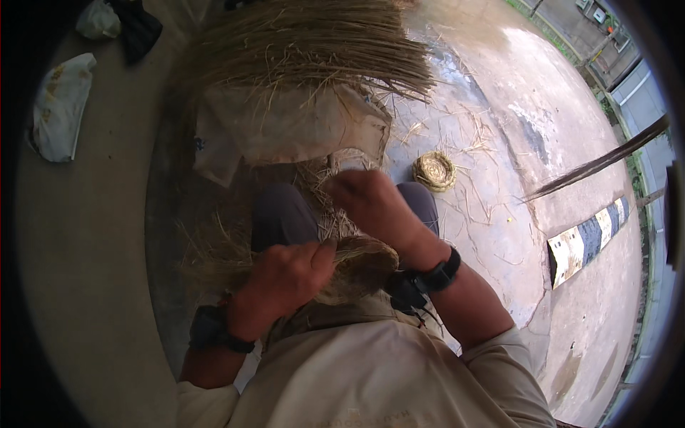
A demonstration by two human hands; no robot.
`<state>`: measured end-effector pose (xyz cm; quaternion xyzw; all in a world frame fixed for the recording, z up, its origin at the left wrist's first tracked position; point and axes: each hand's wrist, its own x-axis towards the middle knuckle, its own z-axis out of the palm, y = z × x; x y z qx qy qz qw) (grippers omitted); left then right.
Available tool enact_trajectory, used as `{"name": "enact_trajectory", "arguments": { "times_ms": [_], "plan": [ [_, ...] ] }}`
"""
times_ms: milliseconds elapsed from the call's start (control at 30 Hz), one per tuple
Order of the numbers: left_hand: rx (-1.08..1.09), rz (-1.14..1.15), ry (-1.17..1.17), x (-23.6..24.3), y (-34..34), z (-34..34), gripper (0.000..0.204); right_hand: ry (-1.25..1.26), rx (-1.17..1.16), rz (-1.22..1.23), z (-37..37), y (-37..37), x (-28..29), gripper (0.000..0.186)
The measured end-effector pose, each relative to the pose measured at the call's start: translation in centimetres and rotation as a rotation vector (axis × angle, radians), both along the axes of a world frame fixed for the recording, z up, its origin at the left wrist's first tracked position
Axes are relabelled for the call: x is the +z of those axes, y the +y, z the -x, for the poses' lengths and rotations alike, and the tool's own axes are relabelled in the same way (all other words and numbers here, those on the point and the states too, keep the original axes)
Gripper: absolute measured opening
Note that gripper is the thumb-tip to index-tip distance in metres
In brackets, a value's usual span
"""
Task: Weaving a small circular basket from straw coils using a needle and thread.
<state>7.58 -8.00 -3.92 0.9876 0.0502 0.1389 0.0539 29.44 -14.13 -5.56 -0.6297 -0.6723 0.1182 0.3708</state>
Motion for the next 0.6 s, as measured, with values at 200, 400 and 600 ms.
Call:
{"name": "enact_trajectory", "arguments": {
  "times_ms": [200, 400, 600],
  "plan": [
    [-0.082, 0.032, 0.022, -0.5, 1.2, 1.1, 0.021, 0.603, 0.045, -0.160, 1.9, -1.2, -0.4, 0.026],
    [0.192, -0.077, 0.127, 1.6, 5.4, 5.6, 0.029, 0.943, 0.098, 0.135, -1.0, -7.8, 10.0, 0.019],
    [0.657, -0.174, 0.355, 4.7, 13.6, 14.5, 0.028, -0.230, -0.232, 0.291, -8.3, -14.8, 5.7, 0.019]
  ]
}}
